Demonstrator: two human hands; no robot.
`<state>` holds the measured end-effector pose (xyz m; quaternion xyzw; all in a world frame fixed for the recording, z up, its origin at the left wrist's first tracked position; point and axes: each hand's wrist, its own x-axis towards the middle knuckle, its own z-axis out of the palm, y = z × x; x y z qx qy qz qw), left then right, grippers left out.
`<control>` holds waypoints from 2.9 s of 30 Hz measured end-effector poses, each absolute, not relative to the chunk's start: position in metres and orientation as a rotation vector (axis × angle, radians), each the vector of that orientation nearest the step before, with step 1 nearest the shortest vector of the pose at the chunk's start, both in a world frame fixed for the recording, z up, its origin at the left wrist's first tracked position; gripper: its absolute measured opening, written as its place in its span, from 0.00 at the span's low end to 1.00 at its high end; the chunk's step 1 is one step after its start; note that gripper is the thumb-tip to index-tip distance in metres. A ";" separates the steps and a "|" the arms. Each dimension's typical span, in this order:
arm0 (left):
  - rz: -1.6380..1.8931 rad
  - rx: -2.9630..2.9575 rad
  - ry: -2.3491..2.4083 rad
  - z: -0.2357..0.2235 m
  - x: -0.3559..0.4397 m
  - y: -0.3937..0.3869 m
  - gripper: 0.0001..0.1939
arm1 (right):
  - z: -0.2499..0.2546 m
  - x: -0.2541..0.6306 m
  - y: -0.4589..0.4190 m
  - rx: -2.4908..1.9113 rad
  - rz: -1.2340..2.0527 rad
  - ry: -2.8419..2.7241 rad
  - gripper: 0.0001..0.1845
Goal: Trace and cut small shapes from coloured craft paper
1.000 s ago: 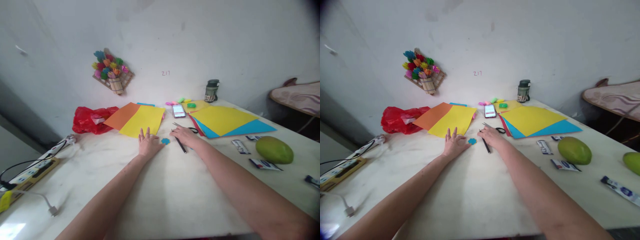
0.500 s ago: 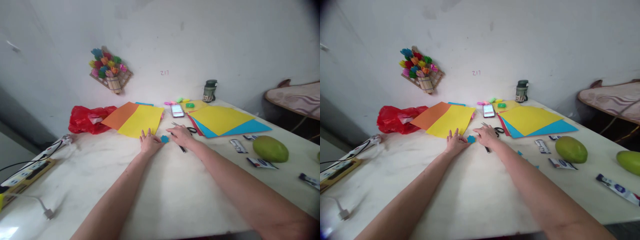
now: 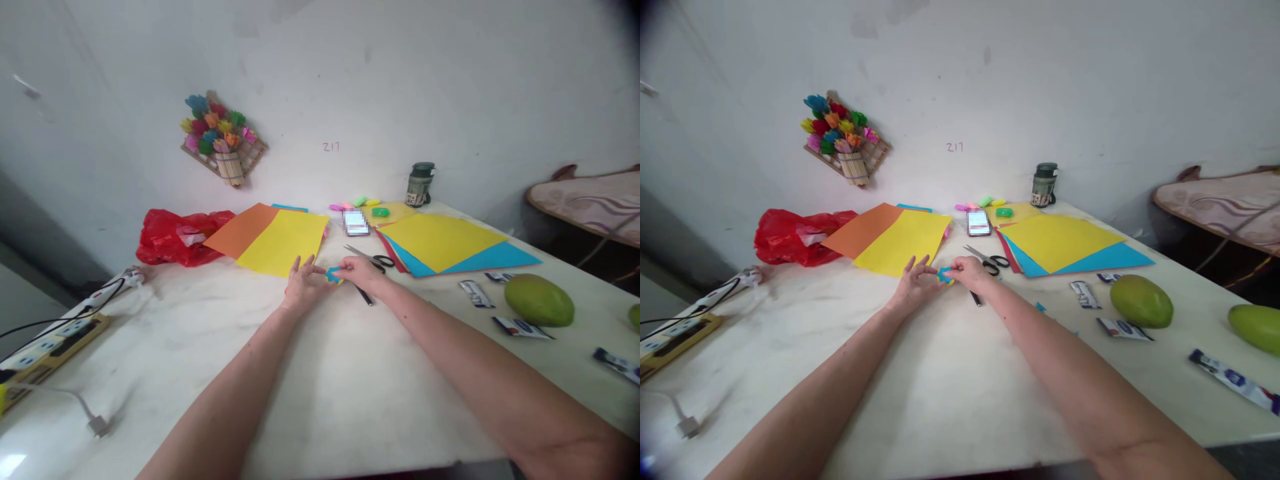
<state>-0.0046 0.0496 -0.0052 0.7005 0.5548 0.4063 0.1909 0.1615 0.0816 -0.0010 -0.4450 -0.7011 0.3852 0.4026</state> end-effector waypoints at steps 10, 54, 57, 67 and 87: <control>1.180 1.326 1.207 0.002 -0.004 0.043 0.16 | 0.007 0.158 0.071 -1.145 0.947 -1.684 0.20; 1.236 1.083 0.836 -0.005 -0.026 0.050 0.10 | 0.017 0.158 0.066 -1.221 0.749 -1.731 0.20; 1.202 1.160 0.869 -0.004 -0.025 0.047 0.10 | 0.016 0.156 0.065 -1.108 0.902 -1.780 0.18; 1.200 1.058 0.778 0.005 -0.009 0.041 0.17 | 0.017 0.150 0.061 -1.106 0.964 -1.612 0.14; 1.277 1.107 0.897 0.000 -0.004 0.042 0.15 | 0.018 0.211 0.092 -2.038 -0.167 -2.140 0.14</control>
